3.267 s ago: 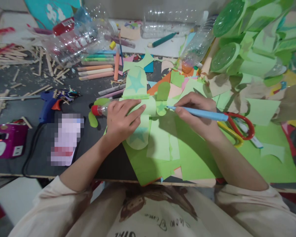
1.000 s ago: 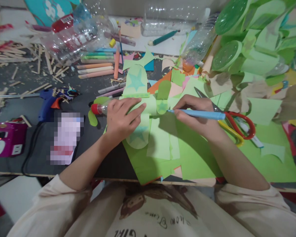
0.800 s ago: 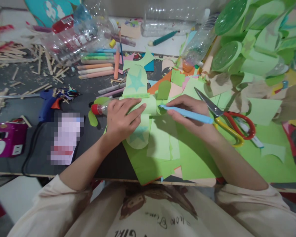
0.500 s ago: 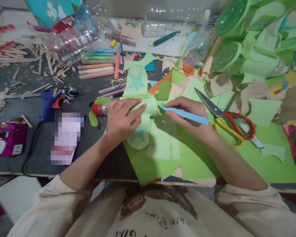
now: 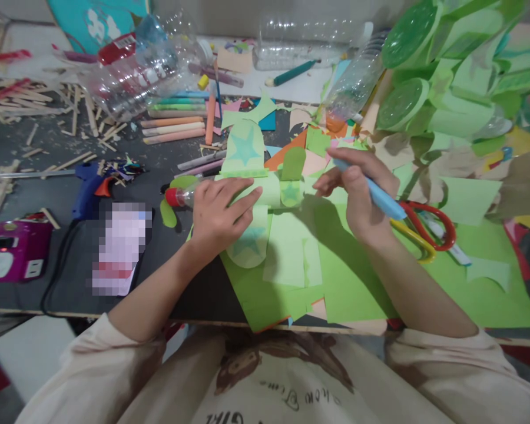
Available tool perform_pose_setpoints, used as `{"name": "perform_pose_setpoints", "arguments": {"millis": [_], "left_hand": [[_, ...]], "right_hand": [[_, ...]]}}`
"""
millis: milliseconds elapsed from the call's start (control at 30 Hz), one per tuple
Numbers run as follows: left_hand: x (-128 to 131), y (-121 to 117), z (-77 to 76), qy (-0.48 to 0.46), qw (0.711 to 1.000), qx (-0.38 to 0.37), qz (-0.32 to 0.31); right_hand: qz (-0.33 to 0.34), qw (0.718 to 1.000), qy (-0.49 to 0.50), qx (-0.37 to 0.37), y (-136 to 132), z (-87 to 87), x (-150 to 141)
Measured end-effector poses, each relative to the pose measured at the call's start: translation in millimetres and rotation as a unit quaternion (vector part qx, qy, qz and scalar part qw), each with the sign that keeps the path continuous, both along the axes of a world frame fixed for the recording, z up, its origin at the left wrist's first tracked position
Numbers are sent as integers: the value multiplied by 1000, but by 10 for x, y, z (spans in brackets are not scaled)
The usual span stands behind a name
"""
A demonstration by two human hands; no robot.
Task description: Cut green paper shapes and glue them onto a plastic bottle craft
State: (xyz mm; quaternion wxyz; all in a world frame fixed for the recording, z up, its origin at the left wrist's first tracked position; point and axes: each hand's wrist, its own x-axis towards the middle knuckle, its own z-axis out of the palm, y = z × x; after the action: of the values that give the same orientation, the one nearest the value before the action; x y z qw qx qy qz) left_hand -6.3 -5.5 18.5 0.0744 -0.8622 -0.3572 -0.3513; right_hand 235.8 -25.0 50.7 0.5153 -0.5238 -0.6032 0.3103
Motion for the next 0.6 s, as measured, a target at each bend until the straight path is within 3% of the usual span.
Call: {"name": "perform_pose_setpoints", "arguments": {"millis": [100,233,600], "left_hand": [[2,10,0,14,1000,15,8],[16,24,2,-5,999,53,3],[5,-3,-20,-5,1000,15,11]], "right_hand": [[-30,1000,-3,-6,61,-73,16],[7,1000,-22,-5,143,-182,21],[-5,998,-55,3,204,-497,36]]}}
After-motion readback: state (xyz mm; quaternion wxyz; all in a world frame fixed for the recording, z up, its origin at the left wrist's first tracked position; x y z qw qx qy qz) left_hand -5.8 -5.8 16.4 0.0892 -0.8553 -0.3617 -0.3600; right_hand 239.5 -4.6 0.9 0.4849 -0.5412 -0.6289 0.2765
